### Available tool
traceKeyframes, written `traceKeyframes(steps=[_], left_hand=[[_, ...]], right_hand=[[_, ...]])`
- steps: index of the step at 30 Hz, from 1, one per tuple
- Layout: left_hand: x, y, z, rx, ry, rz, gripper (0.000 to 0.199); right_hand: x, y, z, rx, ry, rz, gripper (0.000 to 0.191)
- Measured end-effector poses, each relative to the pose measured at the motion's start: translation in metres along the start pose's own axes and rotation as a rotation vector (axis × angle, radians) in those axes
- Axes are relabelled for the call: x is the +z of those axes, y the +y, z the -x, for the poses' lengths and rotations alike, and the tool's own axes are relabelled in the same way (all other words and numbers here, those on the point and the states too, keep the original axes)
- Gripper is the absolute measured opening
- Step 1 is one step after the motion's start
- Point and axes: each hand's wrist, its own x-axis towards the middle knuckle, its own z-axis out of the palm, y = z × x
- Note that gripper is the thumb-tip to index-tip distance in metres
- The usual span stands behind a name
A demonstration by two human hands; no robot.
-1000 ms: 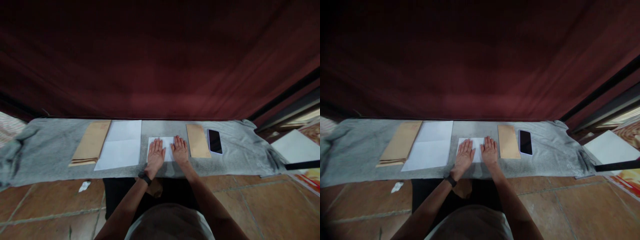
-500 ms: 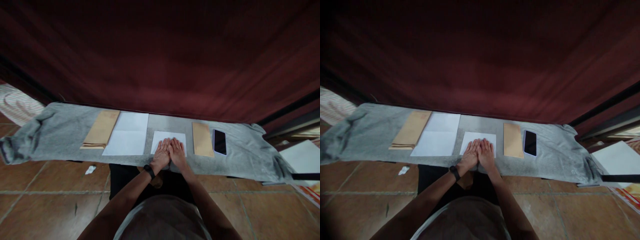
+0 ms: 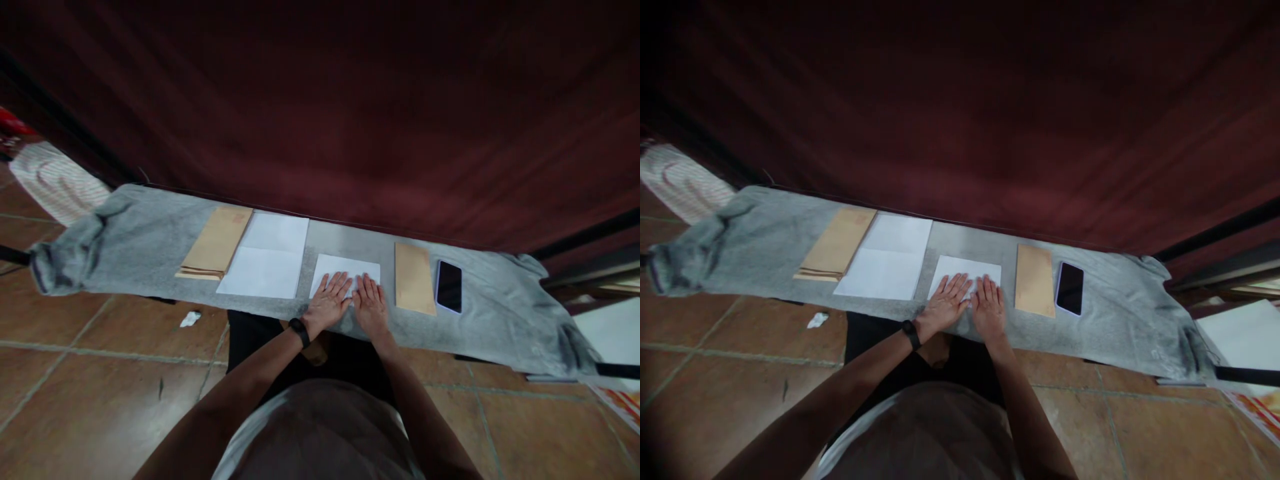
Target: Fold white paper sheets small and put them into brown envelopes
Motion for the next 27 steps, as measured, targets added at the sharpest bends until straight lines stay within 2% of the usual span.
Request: traceKeyframes(steps=[14,18,21,23,27], left_hand=[[-0.014,-0.014,0.019,0.026,-0.021,-0.002,0.056],[-0.015,-0.014,0.019,0.026,-0.026,-0.007,0.055],[-0.016,-0.015,0.020,0.040,-0.024,-0.022,0.055],[-0.016,-0.016,0.021,0.059,-0.015,-0.036,0.056],[-0.015,-0.018,0.021,0.073,0.007,-0.062,0.057]], right_hand=[[0.002,0.019,0.012,0.103,0.137,-0.002,0.057],[-0.006,0.003,0.014,0.132,0.119,-0.003,0.055],[-0.009,-0.019,0.019,-0.020,0.024,-0.054,0.054],[-0.008,-0.030,0.023,-0.070,-0.005,-0.062,0.053],[-0.006,-0.032,0.029,-0.044,0.028,-0.030,0.055]])
